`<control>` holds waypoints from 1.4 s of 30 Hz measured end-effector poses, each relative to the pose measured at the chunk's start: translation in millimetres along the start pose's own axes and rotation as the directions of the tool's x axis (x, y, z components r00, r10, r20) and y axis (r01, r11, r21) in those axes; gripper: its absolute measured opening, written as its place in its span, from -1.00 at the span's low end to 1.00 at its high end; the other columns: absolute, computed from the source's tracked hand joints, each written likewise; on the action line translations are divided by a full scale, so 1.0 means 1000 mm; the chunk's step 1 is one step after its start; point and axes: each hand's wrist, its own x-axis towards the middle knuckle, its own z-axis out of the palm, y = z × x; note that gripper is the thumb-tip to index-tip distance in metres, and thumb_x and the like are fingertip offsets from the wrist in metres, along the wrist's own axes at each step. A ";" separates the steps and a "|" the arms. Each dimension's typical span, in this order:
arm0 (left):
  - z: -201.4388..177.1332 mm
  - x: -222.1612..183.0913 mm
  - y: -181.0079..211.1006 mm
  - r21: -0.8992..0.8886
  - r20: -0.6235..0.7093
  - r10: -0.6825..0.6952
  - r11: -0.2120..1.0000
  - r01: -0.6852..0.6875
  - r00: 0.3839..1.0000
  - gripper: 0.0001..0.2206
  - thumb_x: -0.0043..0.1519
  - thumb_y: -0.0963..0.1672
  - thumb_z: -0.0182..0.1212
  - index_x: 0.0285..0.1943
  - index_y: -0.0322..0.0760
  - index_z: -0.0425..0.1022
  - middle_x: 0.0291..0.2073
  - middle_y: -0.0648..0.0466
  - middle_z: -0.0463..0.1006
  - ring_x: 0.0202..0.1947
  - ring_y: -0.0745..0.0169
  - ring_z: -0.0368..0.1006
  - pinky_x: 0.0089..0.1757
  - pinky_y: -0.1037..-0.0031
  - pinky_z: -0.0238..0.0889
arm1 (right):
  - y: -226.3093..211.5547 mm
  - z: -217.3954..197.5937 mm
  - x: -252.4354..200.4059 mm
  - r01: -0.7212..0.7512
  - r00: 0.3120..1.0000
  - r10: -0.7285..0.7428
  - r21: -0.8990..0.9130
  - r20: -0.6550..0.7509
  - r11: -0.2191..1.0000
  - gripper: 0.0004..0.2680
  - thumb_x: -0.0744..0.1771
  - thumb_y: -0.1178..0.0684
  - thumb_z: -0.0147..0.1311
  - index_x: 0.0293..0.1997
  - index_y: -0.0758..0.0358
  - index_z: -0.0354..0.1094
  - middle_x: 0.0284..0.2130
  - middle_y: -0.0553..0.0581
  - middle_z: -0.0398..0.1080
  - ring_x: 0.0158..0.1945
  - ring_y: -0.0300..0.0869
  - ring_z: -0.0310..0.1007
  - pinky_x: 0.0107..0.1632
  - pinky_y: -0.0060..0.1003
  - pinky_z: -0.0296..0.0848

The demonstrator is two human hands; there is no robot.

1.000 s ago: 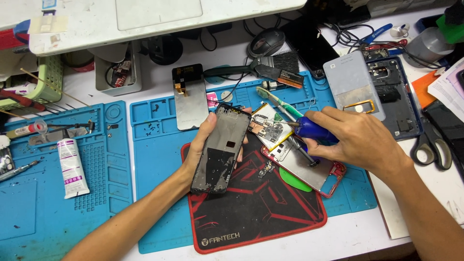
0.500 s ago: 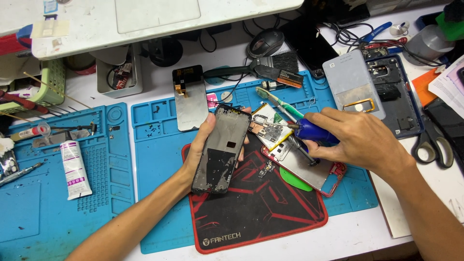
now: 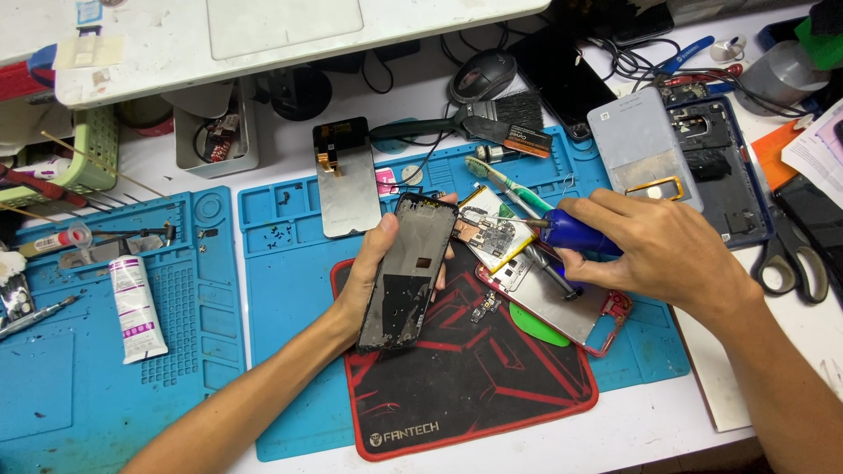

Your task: The person uses a metal prying tool to separate the screen assembly from the smartphone's frame. They then use a blue heat gun to apply heat to the edges of the screen and the back of the device, likely to soften adhesive for further disassembly.

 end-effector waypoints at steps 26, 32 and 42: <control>0.005 -0.001 0.006 -0.034 0.005 -0.019 0.999 0.019 1.000 -0.24 0.20 0.22 0.02 0.48 -0.29 0.31 -0.25 -0.14 0.61 -0.47 0.13 0.52 -0.36 0.46 0.39 | -0.003 -0.003 0.001 -0.031 0.999 0.031 0.003 -0.020 1.000 -0.68 0.29 -0.23 0.16 0.06 0.07 0.40 -0.32 -0.01 0.44 -0.41 -0.06 0.47 -0.52 -0.07 0.52; 0.004 0.000 0.007 -0.032 -0.019 -0.058 0.998 0.058 0.998 -0.25 0.20 0.22 -0.02 0.43 -0.31 0.35 -0.22 -0.13 0.61 -0.48 0.13 0.52 -0.37 0.44 0.38 | -0.003 -0.004 0.003 0.007 1.000 -0.007 0.031 -0.002 0.999 -0.65 0.29 -0.23 0.17 0.08 0.13 0.39 -0.31 0.00 0.44 -0.43 -0.06 0.48 -0.53 -0.09 0.55; 0.004 -0.001 0.005 -0.135 0.059 -0.017 0.991 0.025 0.998 -0.23 0.26 0.20 -0.01 0.55 -0.32 0.20 -0.26 -0.16 0.58 -0.46 0.09 0.50 -0.29 0.42 0.40 | -0.001 -0.002 0.001 -0.020 0.999 0.021 0.031 -0.032 0.999 -0.68 0.29 -0.20 0.15 0.06 0.09 0.39 -0.32 -0.01 0.44 -0.43 -0.05 0.46 -0.48 -0.04 0.54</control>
